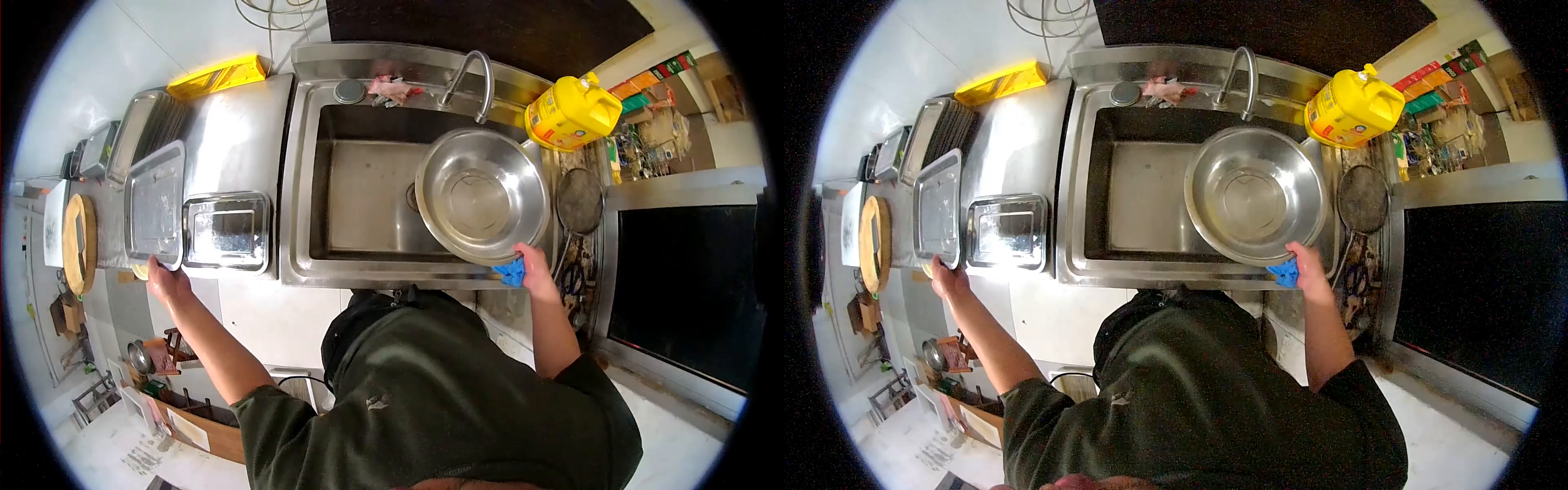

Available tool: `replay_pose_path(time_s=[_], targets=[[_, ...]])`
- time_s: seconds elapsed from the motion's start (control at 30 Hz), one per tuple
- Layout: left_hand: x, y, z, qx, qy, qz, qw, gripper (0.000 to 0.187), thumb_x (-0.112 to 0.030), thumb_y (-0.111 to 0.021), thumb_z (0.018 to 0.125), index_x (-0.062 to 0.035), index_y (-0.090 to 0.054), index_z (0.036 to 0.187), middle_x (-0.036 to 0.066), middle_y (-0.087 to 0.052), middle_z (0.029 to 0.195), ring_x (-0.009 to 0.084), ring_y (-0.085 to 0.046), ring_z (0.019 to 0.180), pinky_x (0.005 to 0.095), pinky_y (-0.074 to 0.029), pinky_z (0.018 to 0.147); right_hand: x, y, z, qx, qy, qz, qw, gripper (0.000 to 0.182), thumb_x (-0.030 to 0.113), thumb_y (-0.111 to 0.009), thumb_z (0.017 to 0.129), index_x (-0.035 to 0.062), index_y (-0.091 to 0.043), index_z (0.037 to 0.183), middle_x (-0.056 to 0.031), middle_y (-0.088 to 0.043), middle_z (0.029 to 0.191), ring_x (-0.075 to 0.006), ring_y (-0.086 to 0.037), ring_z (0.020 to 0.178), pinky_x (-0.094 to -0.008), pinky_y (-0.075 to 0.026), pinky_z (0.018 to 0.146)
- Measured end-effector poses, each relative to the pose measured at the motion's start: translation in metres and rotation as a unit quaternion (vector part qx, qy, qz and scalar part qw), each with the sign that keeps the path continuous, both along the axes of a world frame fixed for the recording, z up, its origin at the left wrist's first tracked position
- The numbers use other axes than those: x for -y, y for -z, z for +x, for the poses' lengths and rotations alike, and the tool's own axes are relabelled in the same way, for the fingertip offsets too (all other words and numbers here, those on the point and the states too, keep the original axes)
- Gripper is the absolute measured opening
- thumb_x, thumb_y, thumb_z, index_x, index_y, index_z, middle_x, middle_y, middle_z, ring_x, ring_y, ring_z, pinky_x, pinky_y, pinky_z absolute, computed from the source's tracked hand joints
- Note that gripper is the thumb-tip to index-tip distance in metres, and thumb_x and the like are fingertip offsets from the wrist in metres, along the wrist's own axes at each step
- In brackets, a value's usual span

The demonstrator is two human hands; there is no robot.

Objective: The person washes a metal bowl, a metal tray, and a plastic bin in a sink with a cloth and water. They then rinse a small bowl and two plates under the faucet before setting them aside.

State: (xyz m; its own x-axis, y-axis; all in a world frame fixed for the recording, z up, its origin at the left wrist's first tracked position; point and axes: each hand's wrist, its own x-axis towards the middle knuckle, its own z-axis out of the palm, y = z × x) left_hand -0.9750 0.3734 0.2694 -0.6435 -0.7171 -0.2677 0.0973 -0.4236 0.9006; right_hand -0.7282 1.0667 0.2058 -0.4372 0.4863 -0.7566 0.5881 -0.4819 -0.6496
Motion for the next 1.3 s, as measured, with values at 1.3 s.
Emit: replay_pose_path(time_s=[1.3], targets=[[-0.420,0.184,0.093,0.354,0.361,0.060,0.861,0.023,-0.011,-0.063,0.086,-0.0017,-0.047,0.099,0.011,-0.058,0.090,0.0204,-0.055,0.075,0.0364,-0.048,0.067,-0.037,-0.011,0.067,-0.058,0.075,0.027,0.995,0.037,0.012,-0.063,0.076,-0.0031,-0.057,0.109,-0.0124,-0.064,0.097,-0.0243,-0.063,0.084,-0.0369,-0.051,0.075]])
